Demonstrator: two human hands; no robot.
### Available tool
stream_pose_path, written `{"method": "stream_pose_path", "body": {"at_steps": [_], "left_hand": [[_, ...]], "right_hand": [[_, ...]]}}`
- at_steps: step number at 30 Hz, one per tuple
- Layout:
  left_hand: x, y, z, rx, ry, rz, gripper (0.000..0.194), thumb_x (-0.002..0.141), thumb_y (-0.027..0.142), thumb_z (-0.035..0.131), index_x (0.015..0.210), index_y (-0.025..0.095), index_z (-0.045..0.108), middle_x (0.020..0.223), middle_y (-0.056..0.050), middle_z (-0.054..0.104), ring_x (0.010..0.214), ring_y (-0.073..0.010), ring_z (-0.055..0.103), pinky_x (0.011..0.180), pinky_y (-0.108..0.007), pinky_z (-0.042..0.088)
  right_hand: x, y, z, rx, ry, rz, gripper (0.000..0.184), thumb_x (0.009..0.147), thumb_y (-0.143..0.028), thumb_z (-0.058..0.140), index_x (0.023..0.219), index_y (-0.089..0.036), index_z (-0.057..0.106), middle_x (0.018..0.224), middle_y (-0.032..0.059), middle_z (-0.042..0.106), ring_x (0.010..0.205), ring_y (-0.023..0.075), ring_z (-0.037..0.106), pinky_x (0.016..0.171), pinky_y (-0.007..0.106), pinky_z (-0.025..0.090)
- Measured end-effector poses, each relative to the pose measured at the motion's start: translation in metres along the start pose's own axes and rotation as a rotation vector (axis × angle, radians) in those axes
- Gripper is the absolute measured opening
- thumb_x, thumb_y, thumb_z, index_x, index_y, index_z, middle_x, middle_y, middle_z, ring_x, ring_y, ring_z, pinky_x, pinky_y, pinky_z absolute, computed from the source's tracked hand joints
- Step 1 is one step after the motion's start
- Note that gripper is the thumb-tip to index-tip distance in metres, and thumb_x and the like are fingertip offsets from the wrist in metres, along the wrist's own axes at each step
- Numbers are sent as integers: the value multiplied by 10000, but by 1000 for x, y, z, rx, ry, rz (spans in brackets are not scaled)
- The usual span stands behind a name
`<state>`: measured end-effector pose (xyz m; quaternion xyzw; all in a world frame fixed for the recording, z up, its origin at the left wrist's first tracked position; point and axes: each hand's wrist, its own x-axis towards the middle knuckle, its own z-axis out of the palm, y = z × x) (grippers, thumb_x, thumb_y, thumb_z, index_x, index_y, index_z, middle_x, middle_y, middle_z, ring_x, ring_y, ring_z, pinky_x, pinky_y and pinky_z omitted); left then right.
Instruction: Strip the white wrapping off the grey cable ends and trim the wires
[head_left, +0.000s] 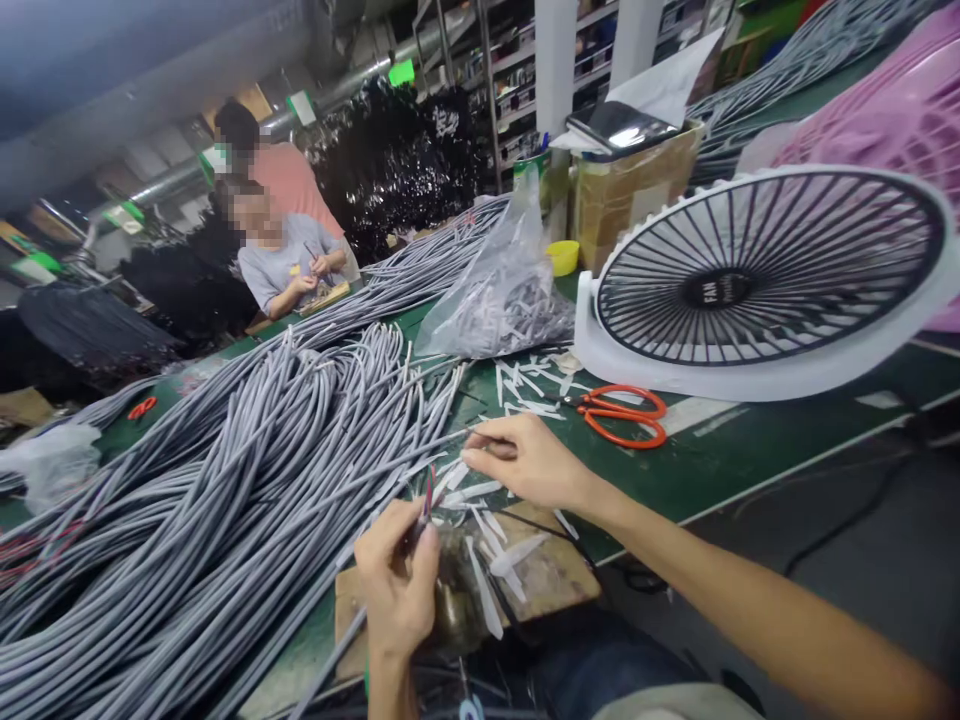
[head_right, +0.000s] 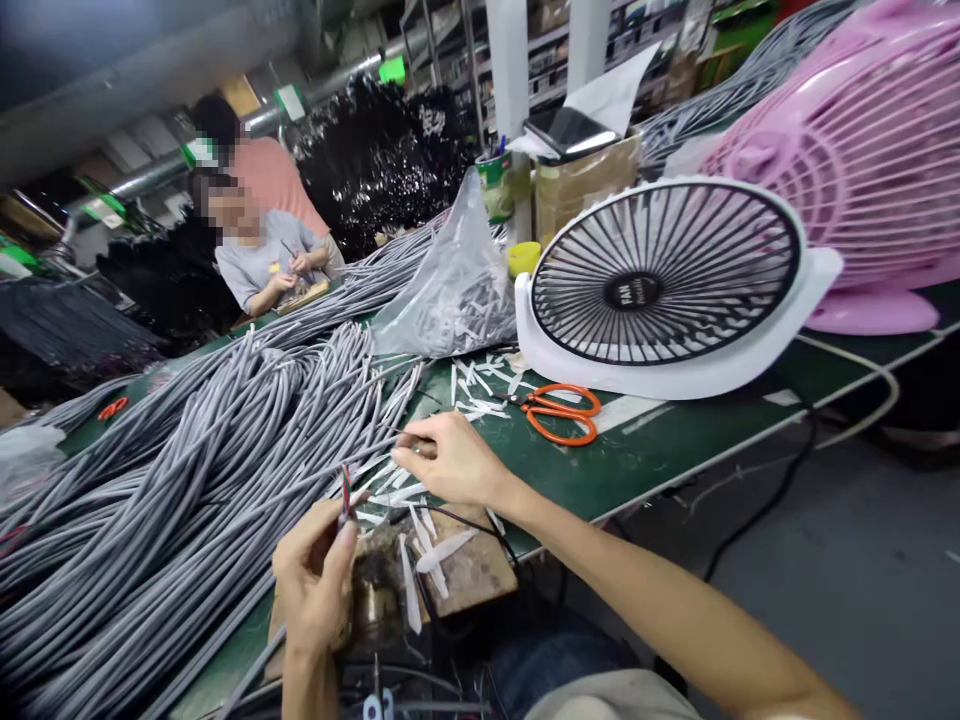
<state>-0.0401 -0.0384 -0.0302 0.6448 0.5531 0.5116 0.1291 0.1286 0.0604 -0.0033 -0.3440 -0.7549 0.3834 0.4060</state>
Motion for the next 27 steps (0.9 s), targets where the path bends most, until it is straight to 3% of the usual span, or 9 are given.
{"method": "stream_pose_path", "body": {"at_steps": [2,4,8,11,14,18,20,23,27], "left_hand": [[-1,-5,1,-46,70,-110,222,823,247,601,994,158,712,944,-90,738,869,-215,689,741,-283,547],[0,-7,3,-82,57,-180,270,817,255,612,1054,160,699,1021,-96,729,931,-229,685,792,-303,552],[0,-3,5,-114,15,-200,309,819,258,608,1098,149,685,1055,-104,722,954,-244,684,802,-315,562],[-1,-1,4,-127,13,-189,321,813,235,609,1113,142,676,1085,-108,712,973,-243,681,817,-314,563],[-3,-4,3,-104,18,-151,304,818,216,600,1104,147,677,1080,-107,714,968,-228,683,813,-297,562],[-3,-7,4,24,21,-90,208,829,215,591,993,169,711,940,-85,740,840,-195,701,716,-260,567],[-2,-7,5,107,24,-56,182,826,210,590,948,172,719,876,-76,742,764,-180,698,669,-249,561],[1,-6,7,199,40,-9,168,811,198,582,886,168,730,805,-71,745,692,-174,698,632,-246,557],[4,-6,10,245,60,-38,217,775,158,539,855,167,741,772,-70,753,673,-192,712,605,-257,565]], "right_hand": [[-11,4,0,2,23,11,196,715,-216,505,532,-149,520,451,-85,224,427,55,198,405,188,189],[-22,6,-1,-1,75,11,201,717,-230,504,530,-156,507,455,-75,261,422,58,224,399,189,198],[-32,0,8,10,245,-26,161,765,-288,559,727,-146,624,522,-55,367,451,75,317,420,188,264],[-28,-4,22,22,120,-120,216,784,-280,593,930,-146,678,512,-75,346,431,73,292,433,189,278],[-21,-2,35,-38,20,-167,222,787,-251,630,971,-141,685,479,-88,346,422,78,301,443,193,276],[-18,5,41,-86,7,-159,70,789,-214,640,798,-150,666,504,-61,455,449,85,391,481,190,305],[-19,7,41,-91,-18,-161,128,807,-179,594,683,-157,612,518,-49,477,464,84,413,487,186,305],[-21,7,41,-66,-63,-160,246,806,-131,523,566,-169,479,479,-74,359,438,71,332,457,184,255],[-21,6,45,-19,-124,-196,248,744,-72,477,556,-186,362,501,-84,289,451,64,283,466,186,233]]}}
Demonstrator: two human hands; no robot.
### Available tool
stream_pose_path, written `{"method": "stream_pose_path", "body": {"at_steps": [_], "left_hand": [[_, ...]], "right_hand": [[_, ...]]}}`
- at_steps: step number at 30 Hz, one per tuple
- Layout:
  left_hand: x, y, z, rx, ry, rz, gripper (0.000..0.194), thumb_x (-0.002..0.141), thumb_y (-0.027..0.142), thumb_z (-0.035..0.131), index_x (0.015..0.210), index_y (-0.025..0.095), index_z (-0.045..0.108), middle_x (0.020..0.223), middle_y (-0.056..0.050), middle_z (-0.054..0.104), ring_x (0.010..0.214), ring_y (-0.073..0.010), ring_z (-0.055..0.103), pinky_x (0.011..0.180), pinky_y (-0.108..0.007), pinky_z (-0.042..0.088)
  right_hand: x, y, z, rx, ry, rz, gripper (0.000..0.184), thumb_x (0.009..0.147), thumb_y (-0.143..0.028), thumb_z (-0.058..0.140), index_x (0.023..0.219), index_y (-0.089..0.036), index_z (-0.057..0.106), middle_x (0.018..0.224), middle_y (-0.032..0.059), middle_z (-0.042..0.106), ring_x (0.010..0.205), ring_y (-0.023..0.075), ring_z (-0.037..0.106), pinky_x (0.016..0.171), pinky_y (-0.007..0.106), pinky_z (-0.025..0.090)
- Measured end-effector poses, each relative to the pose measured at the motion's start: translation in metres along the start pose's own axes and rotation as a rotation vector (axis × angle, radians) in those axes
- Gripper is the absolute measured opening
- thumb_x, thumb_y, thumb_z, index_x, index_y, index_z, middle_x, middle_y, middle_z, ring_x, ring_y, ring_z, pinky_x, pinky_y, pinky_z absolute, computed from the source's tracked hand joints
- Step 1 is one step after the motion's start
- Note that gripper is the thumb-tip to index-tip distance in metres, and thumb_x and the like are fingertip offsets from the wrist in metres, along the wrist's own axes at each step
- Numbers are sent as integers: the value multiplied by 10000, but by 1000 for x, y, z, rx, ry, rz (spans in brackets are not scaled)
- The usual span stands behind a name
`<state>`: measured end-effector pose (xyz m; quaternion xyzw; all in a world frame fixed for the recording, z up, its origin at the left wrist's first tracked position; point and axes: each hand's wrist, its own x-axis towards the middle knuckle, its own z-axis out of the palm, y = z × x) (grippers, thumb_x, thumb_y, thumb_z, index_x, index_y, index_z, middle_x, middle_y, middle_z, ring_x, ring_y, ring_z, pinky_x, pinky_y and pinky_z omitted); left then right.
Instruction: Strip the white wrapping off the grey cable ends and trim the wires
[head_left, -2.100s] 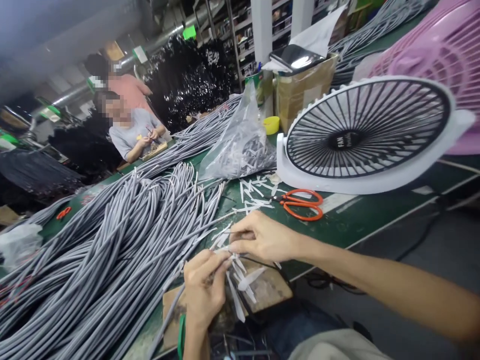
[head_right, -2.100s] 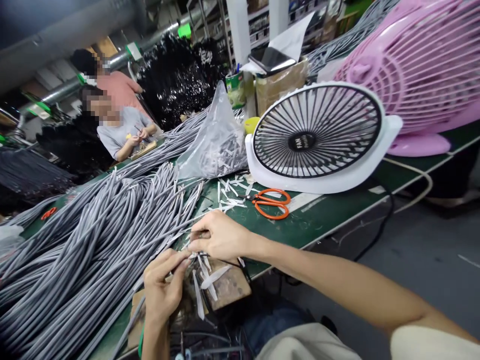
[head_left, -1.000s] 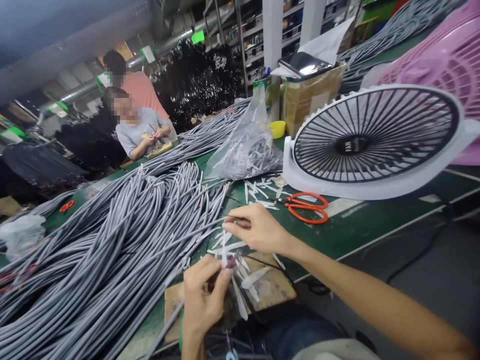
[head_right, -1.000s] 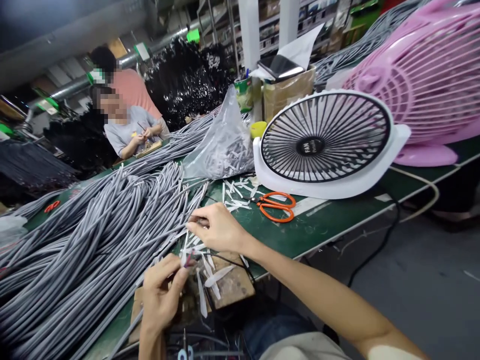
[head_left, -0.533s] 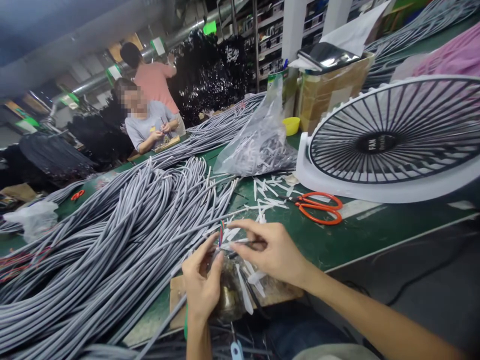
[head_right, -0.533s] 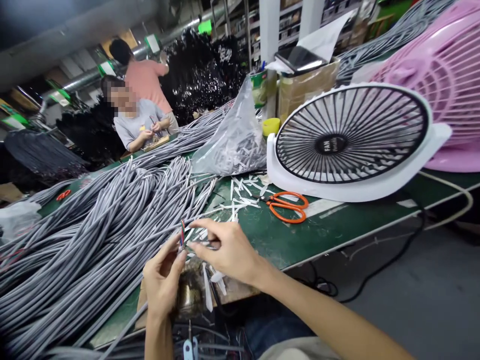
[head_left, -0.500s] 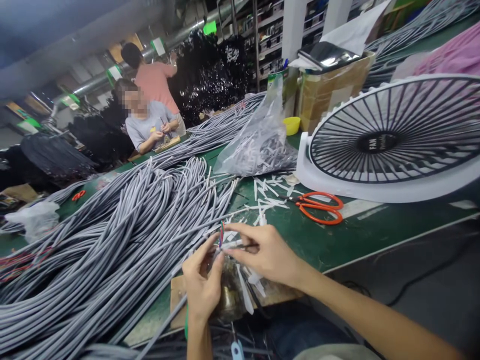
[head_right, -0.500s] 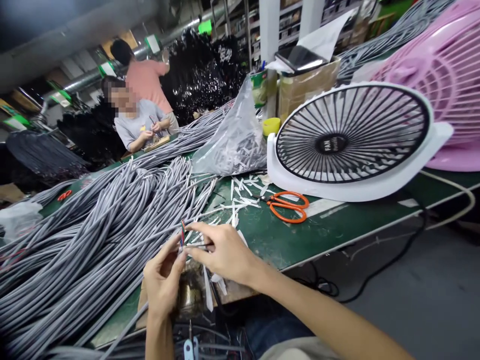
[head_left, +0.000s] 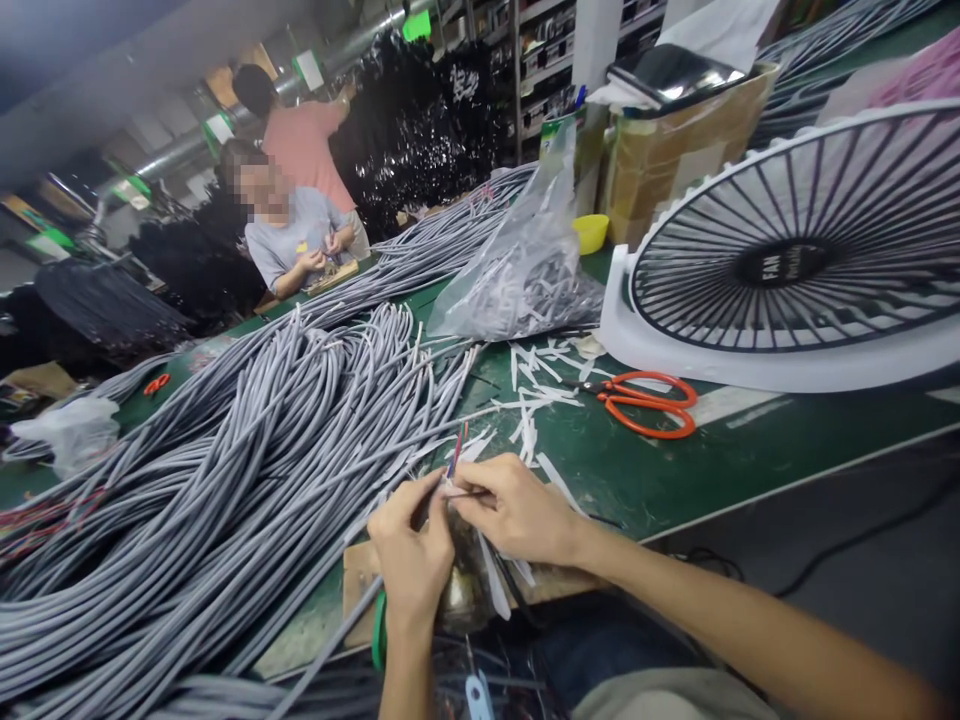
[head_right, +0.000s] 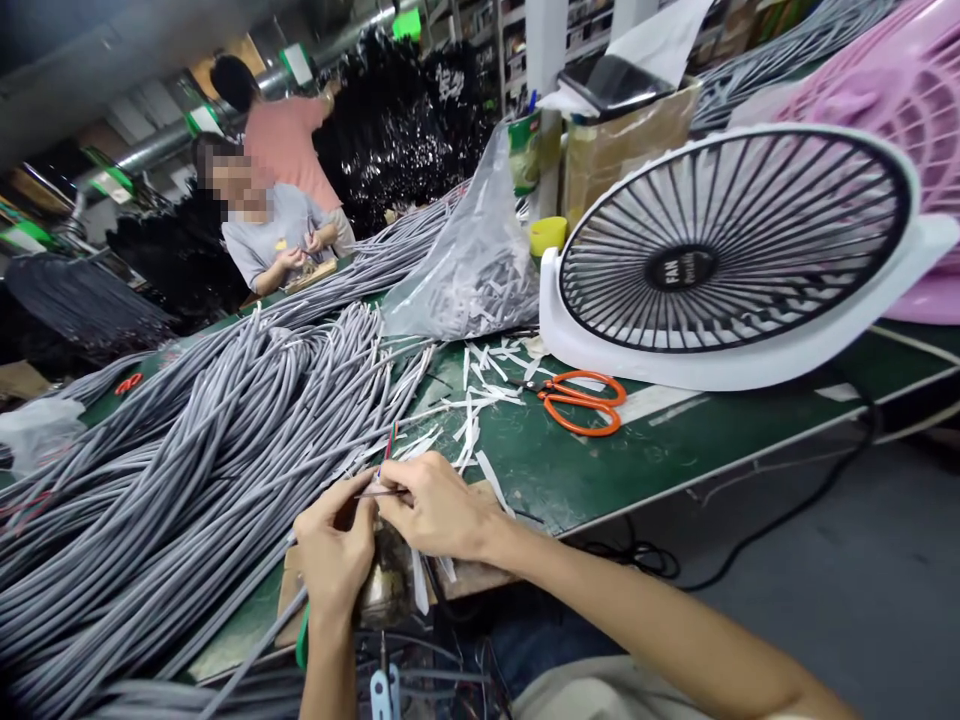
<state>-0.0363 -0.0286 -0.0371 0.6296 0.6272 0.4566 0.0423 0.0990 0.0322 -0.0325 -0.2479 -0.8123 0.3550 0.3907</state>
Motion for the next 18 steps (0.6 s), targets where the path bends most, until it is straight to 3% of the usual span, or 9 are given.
{"method": "stream_pose_path", "body": {"at_steps": [4,9,13,15,18], "left_hand": [[1,0,2,-10,16,-70,222,745,176,530,806,161,743,749,-68,754,661,-202,713,608,-274,568],[-1,-2,4,103,307,-196,266,802,333,555,864,143,731,828,-104,750,732,-225,704,697,-323,552],[-5,-7,5,152,305,-147,280,821,367,561,904,155,724,844,-98,738,743,-212,692,710,-313,534],[-7,-10,5,171,282,-114,273,820,362,561,914,161,721,845,-92,731,739,-207,684,709,-311,528],[-7,-10,4,183,263,-96,285,813,356,564,956,162,714,867,-94,725,762,-214,678,717,-314,522]], "right_hand": [[-4,-11,4,52,1,-46,236,747,-79,453,569,-192,346,511,-79,302,454,65,284,466,188,240],[-17,-24,-22,128,-89,-223,253,803,-191,490,553,-175,456,488,-66,380,411,55,297,425,177,251],[-21,2,-64,-385,153,143,279,834,-239,538,569,-158,569,468,-39,459,430,83,384,456,201,273],[-25,19,-77,-650,89,244,214,837,-241,569,653,-157,640,519,-11,543,467,118,480,470,215,299],[-31,34,-79,-720,48,227,121,840,-193,582,798,-157,689,723,50,652,656,177,611,572,237,406]]}}
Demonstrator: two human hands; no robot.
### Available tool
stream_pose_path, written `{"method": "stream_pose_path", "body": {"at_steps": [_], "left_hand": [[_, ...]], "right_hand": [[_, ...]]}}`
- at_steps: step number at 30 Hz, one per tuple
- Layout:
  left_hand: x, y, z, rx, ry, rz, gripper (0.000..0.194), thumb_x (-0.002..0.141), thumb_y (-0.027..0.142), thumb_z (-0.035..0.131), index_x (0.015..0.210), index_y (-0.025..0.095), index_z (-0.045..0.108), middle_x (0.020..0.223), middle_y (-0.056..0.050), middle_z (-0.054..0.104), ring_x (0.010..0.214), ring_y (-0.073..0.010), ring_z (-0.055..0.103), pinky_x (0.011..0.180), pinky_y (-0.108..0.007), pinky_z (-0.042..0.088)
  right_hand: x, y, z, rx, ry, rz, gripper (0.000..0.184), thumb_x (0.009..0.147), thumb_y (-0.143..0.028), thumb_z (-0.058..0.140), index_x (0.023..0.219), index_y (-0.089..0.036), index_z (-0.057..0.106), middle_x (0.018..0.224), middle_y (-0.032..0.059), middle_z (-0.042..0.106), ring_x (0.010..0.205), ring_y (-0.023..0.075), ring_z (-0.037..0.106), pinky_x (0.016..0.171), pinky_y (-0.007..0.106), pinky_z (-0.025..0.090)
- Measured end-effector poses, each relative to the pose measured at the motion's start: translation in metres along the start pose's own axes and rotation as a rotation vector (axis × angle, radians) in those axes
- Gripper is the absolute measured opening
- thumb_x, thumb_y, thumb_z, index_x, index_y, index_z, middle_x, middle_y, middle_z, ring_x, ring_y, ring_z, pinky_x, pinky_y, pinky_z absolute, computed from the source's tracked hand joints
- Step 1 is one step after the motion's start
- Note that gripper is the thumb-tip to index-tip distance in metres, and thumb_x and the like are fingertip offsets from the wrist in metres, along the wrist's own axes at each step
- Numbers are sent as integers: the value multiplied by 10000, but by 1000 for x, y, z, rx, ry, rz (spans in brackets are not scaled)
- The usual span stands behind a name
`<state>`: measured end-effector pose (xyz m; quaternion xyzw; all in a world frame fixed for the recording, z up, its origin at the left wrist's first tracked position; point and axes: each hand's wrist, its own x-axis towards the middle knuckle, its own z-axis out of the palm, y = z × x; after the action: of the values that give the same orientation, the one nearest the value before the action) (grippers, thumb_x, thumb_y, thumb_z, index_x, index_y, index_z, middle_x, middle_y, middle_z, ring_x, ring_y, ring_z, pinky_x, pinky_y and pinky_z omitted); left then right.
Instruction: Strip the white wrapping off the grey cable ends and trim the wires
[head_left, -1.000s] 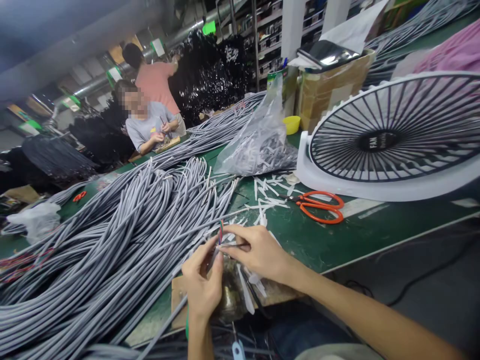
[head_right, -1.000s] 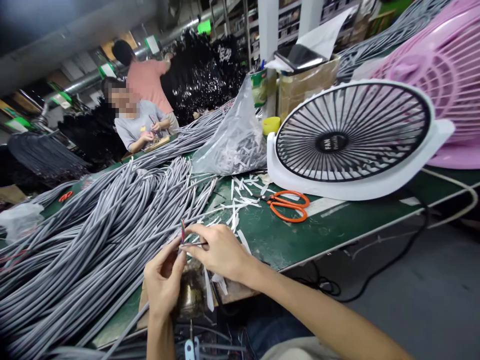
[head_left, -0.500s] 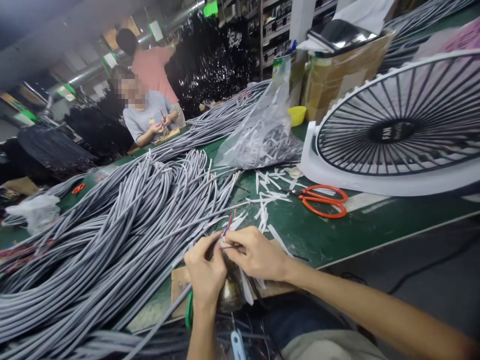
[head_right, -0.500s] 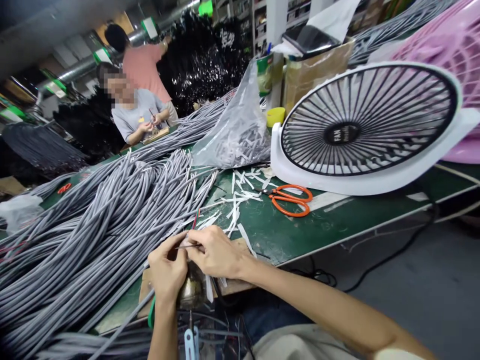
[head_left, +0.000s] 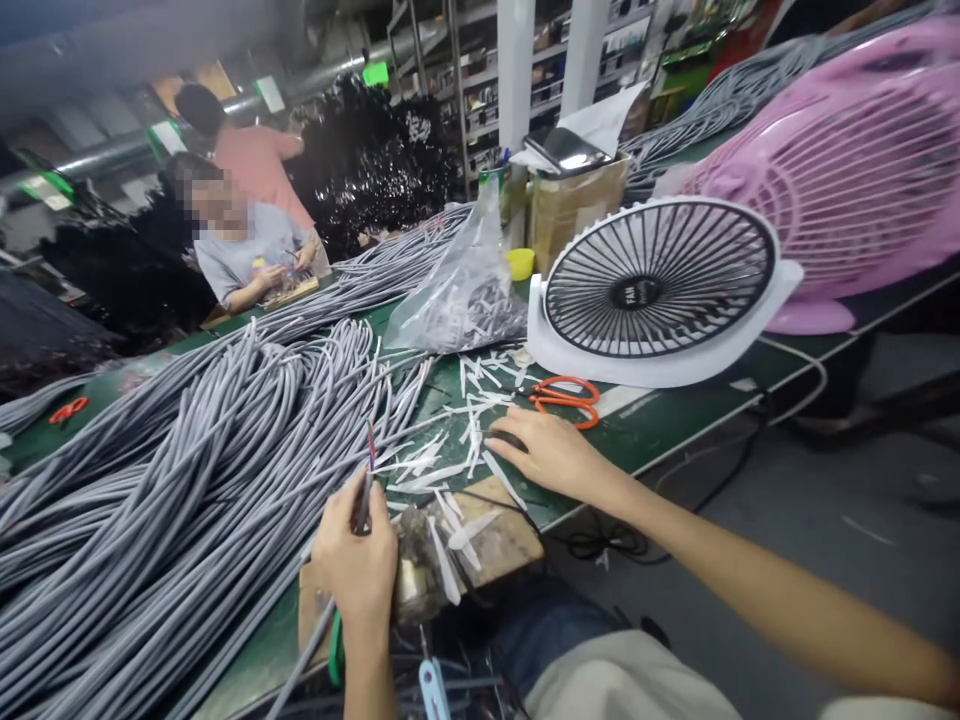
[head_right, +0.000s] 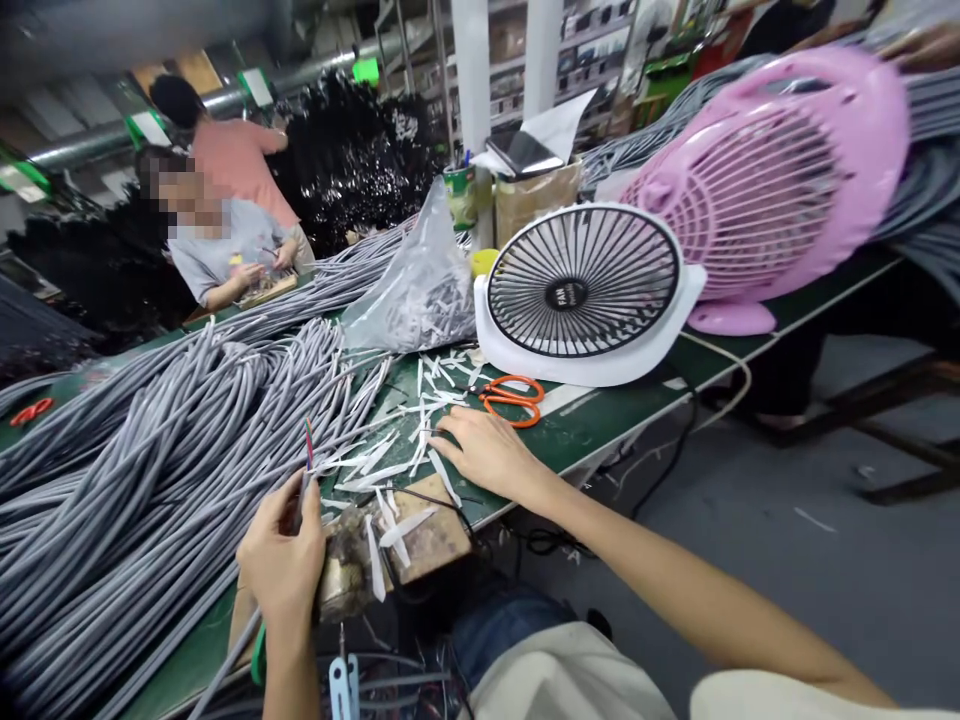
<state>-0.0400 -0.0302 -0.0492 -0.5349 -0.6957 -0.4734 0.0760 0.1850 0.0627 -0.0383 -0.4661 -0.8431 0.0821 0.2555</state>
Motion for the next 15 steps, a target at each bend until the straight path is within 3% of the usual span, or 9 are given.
{"method": "stream_pose_path", "body": {"at_steps": [6,10,12,15], "left_hand": [[0,0,-3,-23,-39,-7,289,815,380,570,958,174,713,874,-83,728,737,-209,675,722,-319,520],[-1,-4,-2,-10,-14,10,295,806,405,584,930,174,720,825,-79,728,701,-209,673,702,-316,513],[-2,-3,-3,-12,-13,28,292,817,397,571,912,165,721,810,-85,728,710,-217,677,703,-322,515],[-4,2,-6,-65,-10,44,255,832,342,548,883,156,715,813,-92,730,738,-216,684,692,-308,528]], "right_hand": [[-9,-8,4,-44,9,-33,177,868,-104,537,877,-166,703,828,51,676,796,177,645,742,254,491],[-13,12,-13,-145,86,62,234,878,-98,484,958,-163,694,936,89,690,902,212,637,836,308,493],[-16,28,-22,-206,107,122,267,787,-32,503,958,-116,689,944,147,691,889,280,638,799,399,498],[-15,51,-30,-241,73,124,313,661,20,498,868,-91,703,811,166,697,718,299,647,634,393,495]]}}
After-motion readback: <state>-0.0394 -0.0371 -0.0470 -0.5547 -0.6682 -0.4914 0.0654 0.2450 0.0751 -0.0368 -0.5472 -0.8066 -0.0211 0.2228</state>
